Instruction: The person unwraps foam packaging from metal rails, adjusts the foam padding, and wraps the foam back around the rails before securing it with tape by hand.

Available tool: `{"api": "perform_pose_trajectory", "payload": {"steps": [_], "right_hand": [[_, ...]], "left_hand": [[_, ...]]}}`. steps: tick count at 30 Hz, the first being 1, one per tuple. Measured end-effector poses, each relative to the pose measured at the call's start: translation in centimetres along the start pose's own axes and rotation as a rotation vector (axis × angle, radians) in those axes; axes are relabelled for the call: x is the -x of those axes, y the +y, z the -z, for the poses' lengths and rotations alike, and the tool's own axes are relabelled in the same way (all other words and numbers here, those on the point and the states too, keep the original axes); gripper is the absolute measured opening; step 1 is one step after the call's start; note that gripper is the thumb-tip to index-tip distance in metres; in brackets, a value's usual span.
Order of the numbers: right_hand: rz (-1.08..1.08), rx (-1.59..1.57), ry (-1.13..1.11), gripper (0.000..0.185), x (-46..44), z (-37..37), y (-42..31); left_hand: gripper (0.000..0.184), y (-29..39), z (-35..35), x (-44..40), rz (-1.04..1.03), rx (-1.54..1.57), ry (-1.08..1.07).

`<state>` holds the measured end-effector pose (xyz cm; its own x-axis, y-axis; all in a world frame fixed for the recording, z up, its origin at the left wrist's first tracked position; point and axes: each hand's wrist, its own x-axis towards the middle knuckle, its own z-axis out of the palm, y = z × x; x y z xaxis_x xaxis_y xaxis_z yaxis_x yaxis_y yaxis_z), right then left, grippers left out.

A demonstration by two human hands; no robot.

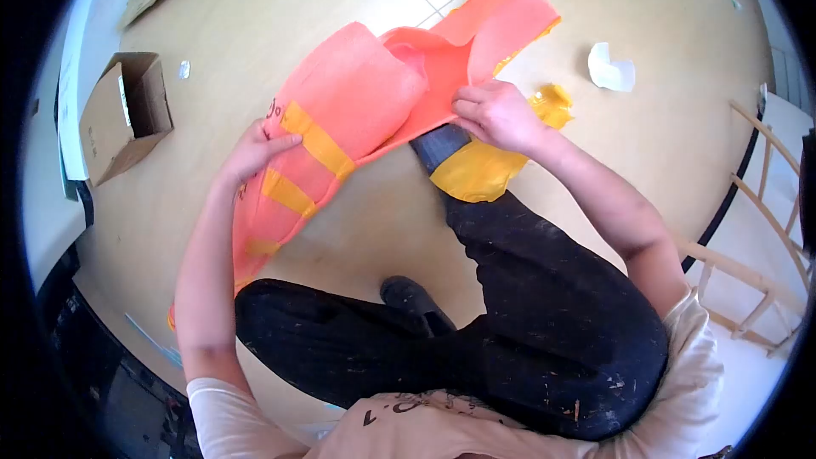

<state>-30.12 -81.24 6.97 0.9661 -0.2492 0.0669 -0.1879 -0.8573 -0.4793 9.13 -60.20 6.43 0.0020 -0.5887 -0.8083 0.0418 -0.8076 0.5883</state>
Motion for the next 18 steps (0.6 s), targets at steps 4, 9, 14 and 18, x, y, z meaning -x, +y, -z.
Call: {"api": "perform_pose_trajectory", "payload": {"steps": [4, 9, 14, 18], "right_hand": [[-0.137, 0.012, -0.101, 0.02, -1.9, 1.5, -1.6], [-0.128, 0.049, -0.034, 0.023, -4.7, 1.1, -0.4], [-0.143, 0.096, 0.032, 0.022, -8.2, -1.0, 1.3], [-0.066, 0.067, -0.015, 0.022, -8.3, -0.4, 1.4]], "left_hand": [[0.049, -0.9, 1.2, -2.1, -0.026, 0.194, -0.039], [0.05, -1.2, 1.7, -3.0, -0.004, 0.24, -0.036], [0.046, -1.1, 1.9, -3.2, -0.022, 0.117, 0.038], [0.048, -0.2, 1.4, -2.5, -0.031, -0.034, 0.118]]}}
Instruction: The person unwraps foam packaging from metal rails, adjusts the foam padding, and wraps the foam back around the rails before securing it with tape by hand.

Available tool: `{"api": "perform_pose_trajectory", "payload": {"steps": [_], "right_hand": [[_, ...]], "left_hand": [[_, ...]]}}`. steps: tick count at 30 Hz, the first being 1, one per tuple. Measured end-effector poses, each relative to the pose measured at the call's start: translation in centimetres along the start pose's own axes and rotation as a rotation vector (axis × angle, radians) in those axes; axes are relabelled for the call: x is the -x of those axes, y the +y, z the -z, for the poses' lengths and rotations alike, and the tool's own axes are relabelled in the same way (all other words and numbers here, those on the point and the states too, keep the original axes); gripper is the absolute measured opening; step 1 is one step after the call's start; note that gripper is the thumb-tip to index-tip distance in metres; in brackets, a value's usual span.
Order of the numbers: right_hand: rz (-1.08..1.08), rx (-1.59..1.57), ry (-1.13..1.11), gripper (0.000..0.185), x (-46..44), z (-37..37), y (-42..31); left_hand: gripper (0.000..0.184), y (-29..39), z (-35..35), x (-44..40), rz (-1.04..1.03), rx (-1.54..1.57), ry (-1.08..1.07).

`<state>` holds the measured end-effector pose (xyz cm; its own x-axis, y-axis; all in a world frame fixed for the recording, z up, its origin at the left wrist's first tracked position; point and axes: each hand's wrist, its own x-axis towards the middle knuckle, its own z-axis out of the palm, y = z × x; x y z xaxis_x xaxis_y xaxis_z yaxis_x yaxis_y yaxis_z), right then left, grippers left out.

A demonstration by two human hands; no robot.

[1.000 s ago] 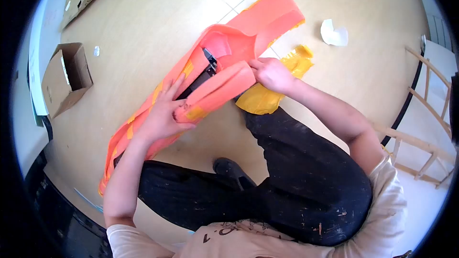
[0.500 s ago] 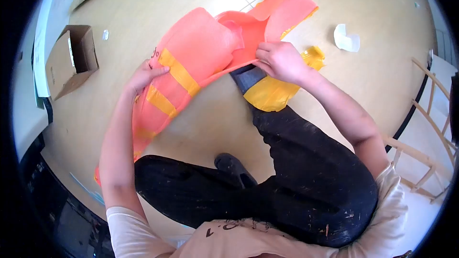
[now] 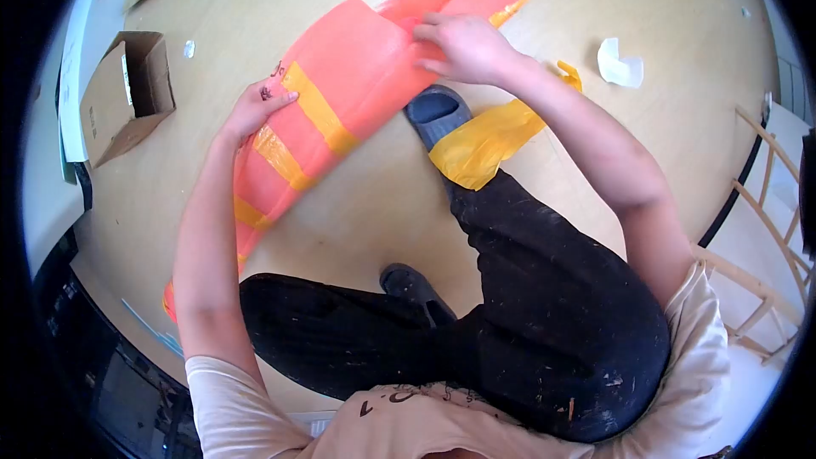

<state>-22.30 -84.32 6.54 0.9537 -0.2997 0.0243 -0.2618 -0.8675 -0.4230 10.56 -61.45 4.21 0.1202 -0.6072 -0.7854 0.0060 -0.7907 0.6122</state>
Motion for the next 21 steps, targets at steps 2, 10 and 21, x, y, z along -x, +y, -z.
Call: {"api": "perform_pose_trajectory", "payload": {"steps": [2, 10, 21], "right_hand": [[0.034, -0.007, -0.039, 0.022, 1.0, 0.6, -0.4], [0.04, 0.048, -0.236, 0.024, 8.1, -0.1, -3.2], [-0.005, -0.167, -0.096, 0.041, 5.0, 3.4, -2.8]], "left_hand": [[0.048, 0.0, 0.1, 0.1, -0.021, -0.001, -0.005], [0.047, 2.2, -5.1, 4.3, -0.675, -0.611, 0.06], [0.062, 0.9, -7.0, 3.8, -0.63, -0.81, 0.265]]}}
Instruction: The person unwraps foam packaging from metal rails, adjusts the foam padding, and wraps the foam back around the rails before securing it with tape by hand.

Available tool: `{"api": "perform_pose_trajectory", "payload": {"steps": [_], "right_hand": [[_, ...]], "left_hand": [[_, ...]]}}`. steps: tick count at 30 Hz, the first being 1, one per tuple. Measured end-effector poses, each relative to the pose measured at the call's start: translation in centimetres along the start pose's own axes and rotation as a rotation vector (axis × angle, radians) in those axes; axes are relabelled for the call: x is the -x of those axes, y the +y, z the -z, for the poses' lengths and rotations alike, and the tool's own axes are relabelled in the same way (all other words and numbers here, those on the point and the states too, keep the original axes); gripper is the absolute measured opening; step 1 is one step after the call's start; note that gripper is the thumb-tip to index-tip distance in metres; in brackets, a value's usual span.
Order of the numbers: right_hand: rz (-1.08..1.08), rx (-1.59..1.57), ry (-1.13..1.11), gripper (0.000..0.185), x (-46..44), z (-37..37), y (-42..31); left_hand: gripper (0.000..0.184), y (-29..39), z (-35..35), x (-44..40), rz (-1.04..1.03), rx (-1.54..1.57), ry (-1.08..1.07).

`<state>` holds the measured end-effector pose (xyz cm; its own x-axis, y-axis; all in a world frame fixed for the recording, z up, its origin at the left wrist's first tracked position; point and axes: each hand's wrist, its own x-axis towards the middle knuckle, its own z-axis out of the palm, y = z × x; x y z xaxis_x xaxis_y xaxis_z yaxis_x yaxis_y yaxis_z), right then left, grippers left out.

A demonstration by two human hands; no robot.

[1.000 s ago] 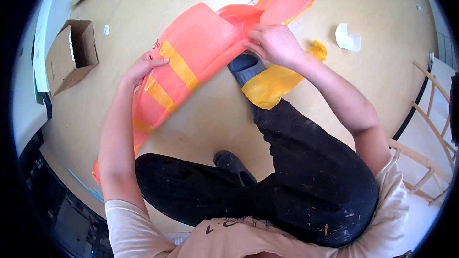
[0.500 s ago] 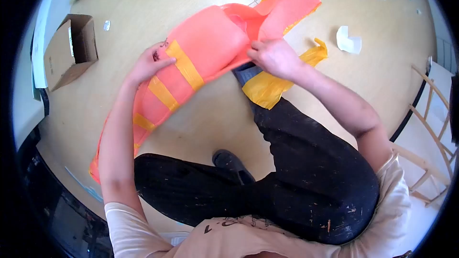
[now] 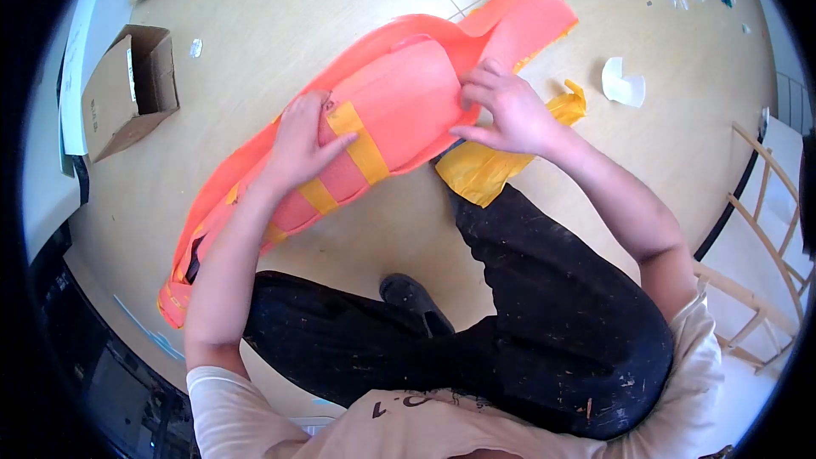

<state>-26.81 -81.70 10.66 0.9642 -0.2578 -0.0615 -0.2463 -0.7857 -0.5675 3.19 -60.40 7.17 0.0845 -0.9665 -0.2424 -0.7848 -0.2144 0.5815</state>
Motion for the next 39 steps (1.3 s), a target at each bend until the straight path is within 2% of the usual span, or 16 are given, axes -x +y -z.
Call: {"api": "perform_pose_trajectory", "payload": {"steps": [2, 5, 8, 10, 14, 17, 19, 20, 22, 23, 24, 26, 28, 33, 36, 39], "right_hand": [[-0.027, -0.06, 0.059, 0.043, -1.8, -0.4, -0.2], [-0.119, -0.263, 0.334, 0.042, -5.9, -1.9, -0.1], [-0.154, -0.372, 0.235, 0.04, -10.2, -2.7, 0.8], [0.224, 0.198, 0.125, 0.04, -11.7, -2.5, 0.5], [0.352, 0.021, -0.082, 0.039, -13.4, -6.2, -0.1], [0.213, 0.122, -0.304, 0.046, -13.1, -6.2, -1.6], [0.163, 0.179, -0.373, 0.049, -13.1, -6.6, -1.7], [0.155, 0.178, -0.361, 0.05, -12.9, -6.9, -1.7], [0.141, 0.178, -0.343, 0.052, -13.3, -6.7, -1.5], [0.1, 0.131, -0.383, 0.052, -13.6, -6.7, -1.4], [0.059, 0.079, -0.429, 0.051, -13.7, -6.9, -1.6], [0.047, 0.075, -0.419, 0.054, -13.6, -7.1, -1.9], [0.037, 0.093, -0.392, 0.057, -14.0, -7.0, -1.4], [0.135, 0.072, -0.22, 0.057, -12.5, -7.8, -0.9], [0.001, 0.012, -0.353, 0.056, -13.0, -7.4, -1.2], [0.059, -0.023, -0.237, 0.054, -13.1, -8.6, -0.3]], "left_hand": [[0.059, -2.2, -0.1, -0.9, 0.146, 0.284, -0.066], [0.046, -3.0, 0.4, -2.0, 0.203, 0.467, -0.047], [0.041, -4.8, 0.1, -3.5, 0.353, 0.597, -0.141], [0.043, -4.0, -0.2, -4.2, 0.313, 0.378, -0.113], [0.045, -7.3, -4.1, -5.1, 0.319, 0.297, -0.139], [0.045, -6.4, -4.2, -5.7, 0.392, 0.39, -0.239], [0.045, -4.6, -2.2, -6.9, 0.389, 0.077, -0.465], [0.045, -3.1, -1.3, -6.8, 0.391, 0.073, -0.462], [0.042, 0.5, 0.5, -6.0, 0.316, -0.375, -0.119], [0.042, 0.2, 0.2, -6.6, 0.311, -0.378, -0.119], [0.037, -0.5, -0.5, -7.0, 0.129, -0.394, 0.259], [0.033, -1.5, -1.6, -6.8, -0.053, -0.389, 0.63], [0.026, -2.3, -1.2, -7.9, 0.313, -0.153, -0.011], [0.02, 0.3, -2.5, -4.3, 0.158, -0.199, 0.108], [0.02, 2.4, -3.0, -1.9, 0.133, -0.193, 0.211], [0.023, 3.0, -2.6, -1.1, 0.099, -0.182, 0.264]]}}
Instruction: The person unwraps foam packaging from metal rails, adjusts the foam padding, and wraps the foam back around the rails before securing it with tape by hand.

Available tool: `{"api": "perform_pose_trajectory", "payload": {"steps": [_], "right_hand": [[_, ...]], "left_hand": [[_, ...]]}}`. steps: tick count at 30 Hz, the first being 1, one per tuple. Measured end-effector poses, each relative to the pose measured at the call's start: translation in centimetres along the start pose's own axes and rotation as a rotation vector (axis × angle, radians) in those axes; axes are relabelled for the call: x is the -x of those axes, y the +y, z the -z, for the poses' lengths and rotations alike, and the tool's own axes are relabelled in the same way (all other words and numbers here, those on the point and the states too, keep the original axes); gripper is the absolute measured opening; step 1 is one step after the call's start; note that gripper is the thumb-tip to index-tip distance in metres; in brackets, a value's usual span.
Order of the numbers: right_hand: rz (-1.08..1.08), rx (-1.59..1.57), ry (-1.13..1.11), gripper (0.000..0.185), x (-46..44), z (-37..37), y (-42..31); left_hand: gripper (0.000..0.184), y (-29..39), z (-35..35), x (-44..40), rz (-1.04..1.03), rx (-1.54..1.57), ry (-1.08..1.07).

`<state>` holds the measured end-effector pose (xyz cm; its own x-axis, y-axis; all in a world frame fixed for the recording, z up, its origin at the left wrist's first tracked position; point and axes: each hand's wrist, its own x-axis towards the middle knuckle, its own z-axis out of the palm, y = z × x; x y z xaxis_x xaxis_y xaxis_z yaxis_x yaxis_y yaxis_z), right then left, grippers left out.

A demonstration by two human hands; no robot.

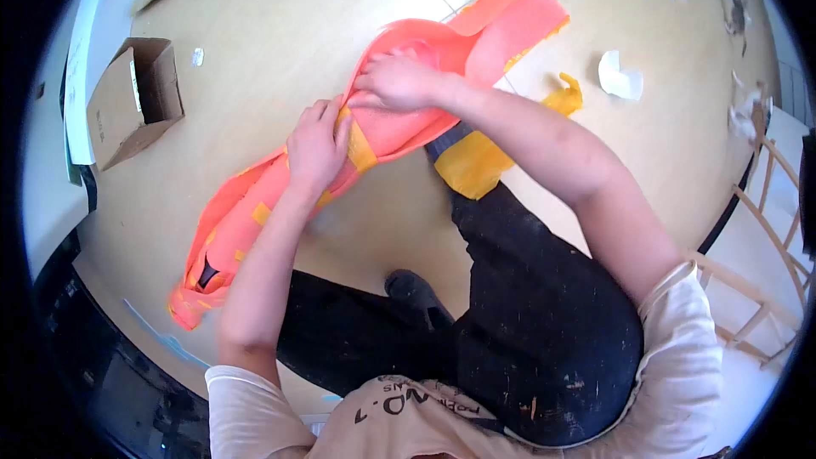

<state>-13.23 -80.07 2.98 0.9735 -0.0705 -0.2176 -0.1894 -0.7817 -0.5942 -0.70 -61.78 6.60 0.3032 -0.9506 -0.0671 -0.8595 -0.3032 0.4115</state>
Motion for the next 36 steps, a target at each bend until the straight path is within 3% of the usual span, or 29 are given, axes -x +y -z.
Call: {"api": "perform_pose_trajectory", "payload": {"steps": [4, 5, 7, 9, 12, 14, 15, 17, 19, 21, 22, 25, 27, 29, 30, 32, 34, 36], "right_hand": [[0.168, 0.167, 0.243, 0.048, 4.0, 1.1, -1.6], [0.159, 0.171, 0.238, 0.048, 6.2, 1.9, -3.3], [0.412, 0.31, 0.177, 0.037, 9.6, 2.5, -5.7], [0.416, 0.35, 0.215, 0.032, 9.7, 0.5, -3.8], [0.429, 0.379, 0.247, 0.023, 8.4, -0.2, -1.9], [0.358, 0.296, 0.237, 0.02, 7.9, -0.7, -1.8], [0.347, 0.302, 0.237, 0.02, 7.9, -0.9, -1.7], [0.267, 0.195, 0.233, 0.02, 8.0, -1.0, -1.6], [0.23, 0.152, 0.189, 0.018, 8.3, 0.5, -2.3], [-0.053, -0.275, 0.12, 0.018, 8.4, 2.9, -2.8], [-0.201, -0.107, 0.373, 0.028, 8.5, 4.6, -2.0], [-0.671, 0.726, 0.772, 0.078, 10.1, 12.4, 5.0], [-1.003, 0.302, 0.478, 0.081, 12.7, 13.3, 12.7], [-1.101, -0.462, 0.142, 0.073, 15.3, 13.5, 16.0], [-1.097, -0.459, 0.138, 0.073, 15.4, 13.2, 15.9], [-0.724, -0.309, 0.613, 0.052, 15.5, 11.9, 14.1], [-0.457, -0.352, 0.67, 0.037, 13.0, 14.5, 5.7], [-0.175, -0.035, 0.588, 0.029, 10.4, 14.4, -1.3]], "left_hand": [[0.028, 0.7, -0.2, 1.1, 0.073, 0.044, -0.016], [0.029, 0.7, -0.5, 1.4, 0.094, 0.078, 0.004], [0.029, 0.5, -1.0, 1.4, 0.049, 0.104, 0.065], [0.029, 0.0, -1.6, 1.5, -0.007, 0.13, 0.135], [0.044, -0.1, -2.6, 1.7, -0.018, 0.15, 0.061], [0.075, 2.1, -1.6, 2.2, -0.043, -0.01, 0.019], [0.075, 3.0, -1.1, 2.4, -0.053, -0.003, 0.019], [0.099, 4.3, -0.3, 2.4, -0.015, -0.097, -0.146], [0.099, 5.0, -1.6, 2.4, 0.019, -0.138, -0.129], [0.098, 5.3, -2.4, 2.4, 0.055, -0.183, -0.093], [0.098, 5.4, -2.4, 2.7, 0.042, -0.207, -0.082], [0.101, 5.0, -2.4, 3.1, 0.02, -0.232, -0.059], [0.104, 4.9, -2.3, 3.0, 0.003, -0.23, -0.036], [0.101, 5.0, -1.9, 2.7, 0.006, -0.198, -0.062], [0.101, 5.2, -1.5, 2.4, 0.012, -0.198, -0.06], [0.097, 5.8, -0.8, 2.1, 0.02, -0.233, -0.139], [0.093, 5.5, -1.2, 2.3, 0.038, -0.248, -0.156], [0.089, 5.1, -1.8, 2.1, 0.047, -0.267, -0.157]]}}
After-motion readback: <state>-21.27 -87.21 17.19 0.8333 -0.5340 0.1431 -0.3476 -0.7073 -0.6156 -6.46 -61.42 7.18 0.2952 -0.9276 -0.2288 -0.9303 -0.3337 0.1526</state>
